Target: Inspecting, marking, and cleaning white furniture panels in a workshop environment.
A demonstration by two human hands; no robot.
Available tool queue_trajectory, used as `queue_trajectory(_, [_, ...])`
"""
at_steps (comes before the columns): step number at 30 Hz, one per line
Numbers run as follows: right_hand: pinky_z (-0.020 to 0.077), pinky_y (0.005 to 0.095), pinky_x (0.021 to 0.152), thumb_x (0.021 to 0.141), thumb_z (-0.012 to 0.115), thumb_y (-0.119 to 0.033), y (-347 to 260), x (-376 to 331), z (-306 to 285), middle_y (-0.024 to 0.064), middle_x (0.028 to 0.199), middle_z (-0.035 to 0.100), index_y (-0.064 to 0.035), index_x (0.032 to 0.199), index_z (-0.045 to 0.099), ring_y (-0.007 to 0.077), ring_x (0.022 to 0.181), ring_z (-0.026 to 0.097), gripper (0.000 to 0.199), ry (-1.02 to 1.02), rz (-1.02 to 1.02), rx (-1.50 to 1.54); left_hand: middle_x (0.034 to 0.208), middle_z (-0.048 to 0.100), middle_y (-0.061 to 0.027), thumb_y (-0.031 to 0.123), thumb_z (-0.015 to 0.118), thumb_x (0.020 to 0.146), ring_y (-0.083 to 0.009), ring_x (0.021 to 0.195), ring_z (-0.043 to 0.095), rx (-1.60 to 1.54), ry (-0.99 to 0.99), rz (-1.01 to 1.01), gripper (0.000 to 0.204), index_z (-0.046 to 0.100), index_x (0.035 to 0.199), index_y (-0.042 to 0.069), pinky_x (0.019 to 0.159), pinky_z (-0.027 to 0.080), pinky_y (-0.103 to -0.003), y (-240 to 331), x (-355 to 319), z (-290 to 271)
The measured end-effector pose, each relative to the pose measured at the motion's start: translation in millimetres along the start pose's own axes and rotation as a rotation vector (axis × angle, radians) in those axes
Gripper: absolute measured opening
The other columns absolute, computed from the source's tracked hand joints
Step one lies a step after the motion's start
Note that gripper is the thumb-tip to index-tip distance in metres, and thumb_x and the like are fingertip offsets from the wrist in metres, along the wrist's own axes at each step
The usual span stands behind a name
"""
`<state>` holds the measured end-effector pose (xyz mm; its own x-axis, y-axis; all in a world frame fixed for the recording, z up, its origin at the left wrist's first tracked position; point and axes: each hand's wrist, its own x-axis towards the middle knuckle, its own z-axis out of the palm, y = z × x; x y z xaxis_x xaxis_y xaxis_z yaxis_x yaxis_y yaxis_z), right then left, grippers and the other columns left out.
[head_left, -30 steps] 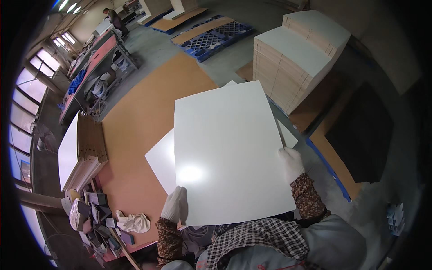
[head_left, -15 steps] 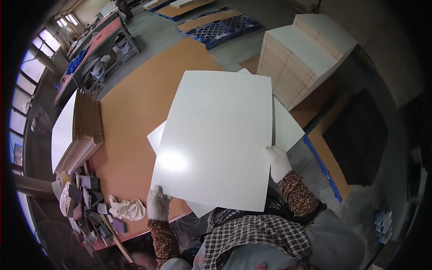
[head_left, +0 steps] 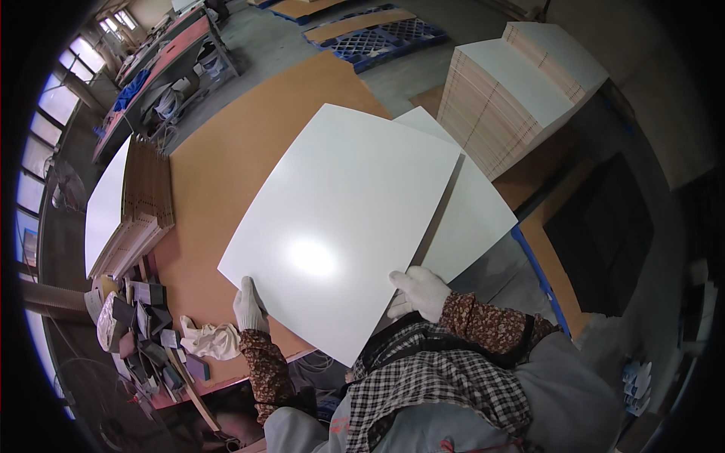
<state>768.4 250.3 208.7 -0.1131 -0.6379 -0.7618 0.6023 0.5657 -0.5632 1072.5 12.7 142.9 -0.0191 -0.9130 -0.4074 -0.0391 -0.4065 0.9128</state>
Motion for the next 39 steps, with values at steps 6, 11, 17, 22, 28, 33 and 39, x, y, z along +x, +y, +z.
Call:
queue_trajectory(6, [0.0644,0.0383,0.075,0.107,0.051,-0.026,1.3,7.5,19.5,0.0255,0.116,0.067,0.0128,0.132,0.052,0.0324,0.092,0.073,0.046,-0.109,0.076,-0.137,0.07,0.061,0.0006,0.045,0.062,0.103,-0.0091,0.051,0.053,0.062,0.049,0.046,0.04,0.065,0.095,0.006,0.042,0.037,-0.024,-5.5,18.7,-18.3])
queue_trajectory(11, [0.0568,0.0291,0.059,0.106,0.05,-0.019,46.5,54.5,-34.6,0.0162,0.082,0.07,0.0002,0.091,0.06,0.0198,0.061,0.065,0.026,-0.829,0.349,0.196,0.069,0.058,0.0045,0.045,0.061,0.104,-0.0076,0.057,0.049,0.242,0.088,-0.018,0.044,0.071,0.094,0.003,0.05,0.04,-0.028,15.2,3.8,-16.1])
queue_trajectory(17, [0.0459,0.0268,0.054,0.106,0.046,-0.013,3.4,-4.1,10.9,0.0098,0.074,0.058,0.0025,0.094,0.052,0.0132,0.062,0.055,0.021,-0.294,0.028,-0.344,0.083,0.069,-0.0112,0.05,0.06,0.102,-0.0209,0.078,0.064,0.141,0.157,-0.031,0.053,0.07,0.101,-0.002,0.077,0.053,-0.037,-22.4,11.4,-36.8])
queue_trajectory(22, [0.0472,0.0273,0.057,0.107,0.043,-0.011,-14.0,-11.1,51.2,0.0102,0.075,0.059,0.0039,0.096,0.051,0.0134,0.063,0.055,0.02,-0.123,-0.103,-0.533,0.107,0.07,-0.0186,0.048,0.073,0.091,-0.0367,0.102,0.067,0.736,0.754,0.058,0.057,0.064,0.128,0.005,0.094,0.053,-0.046,-45.8,0.6,-115.6])
queue_trajectory(28, [0.0525,0.0301,0.061,0.105,0.051,-0.009,-26.8,1.9,62.6,0.0133,0.082,0.065,0.0085,0.1,0.058,0.0152,0.067,0.06,0.019,-0.089,-0.028,-0.428,0.142,0.056,-0.0221,0.044,0.083,0.081,-0.0396,0.123,0.06,1.16,1.053,0.036,0.079,0.049,0.15,0.024,0.096,0.055,-0.048,-54.3,64.6,-162.5])
queue_trajectory(33, [0.0578,0.029,0.076,0.107,0.053,-0.019,-29.5,14.9,55.1,0.0125,0.097,0.074,0.0047,0.106,0.064,0.0145,0.083,0.069,0.026,-0.214,-0.086,-0.738,0.095,0.063,-0.0111,-0.013,0.04,0.094,-0.0184,0.055,0.057,0.091,0.607,0.378,0.044,0.062,0.122,0.013,0.047,0.048,-0.032,4.9,57.2,-141.0])
queue_trajectory(39, [0.0571,0.0314,0.086,0.106,0.058,-0.022,-41.2,-0.2,48.4,0.0109,0.104,0.073,0.0026,0.115,0.066,0.0159,0.094,0.069,0.027,-0.28,-0.327,-0.834,0.111,0.069,-0.0117,0.014,0.062,0.101,-0.0157,0.093,0.065,0.089,0.588,0.489,0.032,0.062,0.126,-0.006,0.081,0.053,-0.029,27.3,31.2,-237.9])
